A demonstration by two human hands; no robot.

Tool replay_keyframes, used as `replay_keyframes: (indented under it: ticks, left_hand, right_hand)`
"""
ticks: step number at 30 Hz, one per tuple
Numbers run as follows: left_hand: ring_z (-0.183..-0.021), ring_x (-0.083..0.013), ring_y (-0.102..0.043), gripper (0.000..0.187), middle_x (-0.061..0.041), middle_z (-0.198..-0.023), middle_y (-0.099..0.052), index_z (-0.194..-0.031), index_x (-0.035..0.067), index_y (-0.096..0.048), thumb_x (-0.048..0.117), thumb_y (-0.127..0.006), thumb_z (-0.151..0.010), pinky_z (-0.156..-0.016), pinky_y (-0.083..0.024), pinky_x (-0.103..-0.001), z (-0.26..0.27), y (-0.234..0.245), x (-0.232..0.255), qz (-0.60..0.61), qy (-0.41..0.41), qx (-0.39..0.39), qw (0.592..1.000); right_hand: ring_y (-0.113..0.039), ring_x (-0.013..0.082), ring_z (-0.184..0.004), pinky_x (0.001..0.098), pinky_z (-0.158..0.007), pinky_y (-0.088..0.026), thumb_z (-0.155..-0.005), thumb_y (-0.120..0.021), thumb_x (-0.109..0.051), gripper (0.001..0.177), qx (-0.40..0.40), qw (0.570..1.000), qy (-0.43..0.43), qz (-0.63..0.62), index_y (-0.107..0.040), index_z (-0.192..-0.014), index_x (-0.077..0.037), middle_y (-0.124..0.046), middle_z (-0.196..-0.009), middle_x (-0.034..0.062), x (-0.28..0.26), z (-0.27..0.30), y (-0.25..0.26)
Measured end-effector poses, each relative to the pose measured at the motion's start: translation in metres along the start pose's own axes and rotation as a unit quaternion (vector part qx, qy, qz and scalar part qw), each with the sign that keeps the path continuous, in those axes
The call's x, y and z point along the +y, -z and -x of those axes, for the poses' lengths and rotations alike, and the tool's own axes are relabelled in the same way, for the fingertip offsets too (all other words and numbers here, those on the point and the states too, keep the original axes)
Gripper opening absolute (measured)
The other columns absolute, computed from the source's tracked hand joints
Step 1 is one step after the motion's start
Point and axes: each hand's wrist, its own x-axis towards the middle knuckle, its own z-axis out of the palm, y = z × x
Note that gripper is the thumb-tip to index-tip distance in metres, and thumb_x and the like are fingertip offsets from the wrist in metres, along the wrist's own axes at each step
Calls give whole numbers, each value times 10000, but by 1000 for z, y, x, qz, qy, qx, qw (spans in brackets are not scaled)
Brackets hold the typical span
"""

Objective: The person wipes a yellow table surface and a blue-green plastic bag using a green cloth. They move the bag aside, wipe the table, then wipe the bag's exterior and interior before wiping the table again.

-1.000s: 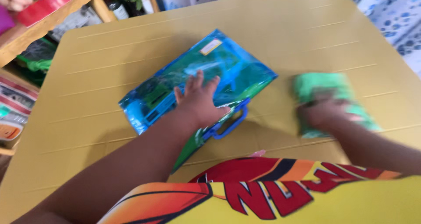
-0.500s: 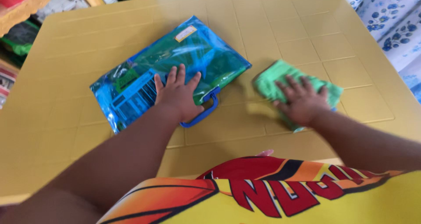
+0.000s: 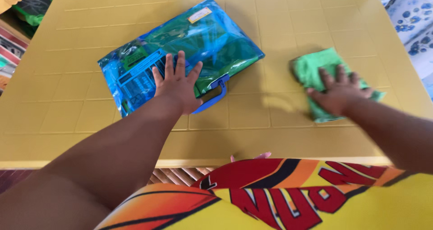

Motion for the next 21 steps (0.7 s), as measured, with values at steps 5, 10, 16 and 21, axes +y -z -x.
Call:
replay_keyframes:
  ticks: [5,10,16,21]
  left_hand:
    - [-1561,-421,152,1142,-129,-1712,173,-1642,385,-37,518,-792,-795,-1200,-44,-705,3,2,-1,9,-2,-5,1000]
    - [-1560,-422,140,1169,-124,-1715,158,-1644,378,-57,511,-815,-765,-1199,-42,-707,5,3,-5,26,-17,7,1000]
    - [-1578,-376,133,1136,-103,-1720,149,-1639,357,-106,535,-808,-763,-1230,-32,-653,8,-7,-16,49,-49,22,997]
    - [-1569,-354,111,1189,-108,-1709,137,-1649,316,-94,532,-814,-727,-1239,-45,-585,11,-19,-31,45,-105,47,992]
  right_hand:
    - [-59,405,-1558,740,-1157,-157,-895,-318,-788,851,-12,998,61,28,-57,-1625,-435,36,-1728,36,-86,56,0]
    - [-70,411,-1527,715,-1139,-145,-949,-400,-707,771,-3,979,194,66,-135,-1607,-405,-21,-1702,74,-139,119,-6]
    - [-253,289,-1511,642,-1148,-257,-923,-488,-647,679,52,979,178,83,-340,-1543,-412,-188,-1692,-20,-88,121,-33]
    - [-314,297,-1517,636,-1147,-327,-920,-514,-638,691,137,989,31,-40,-417,-1559,-392,-287,-1700,-16,0,114,-48]
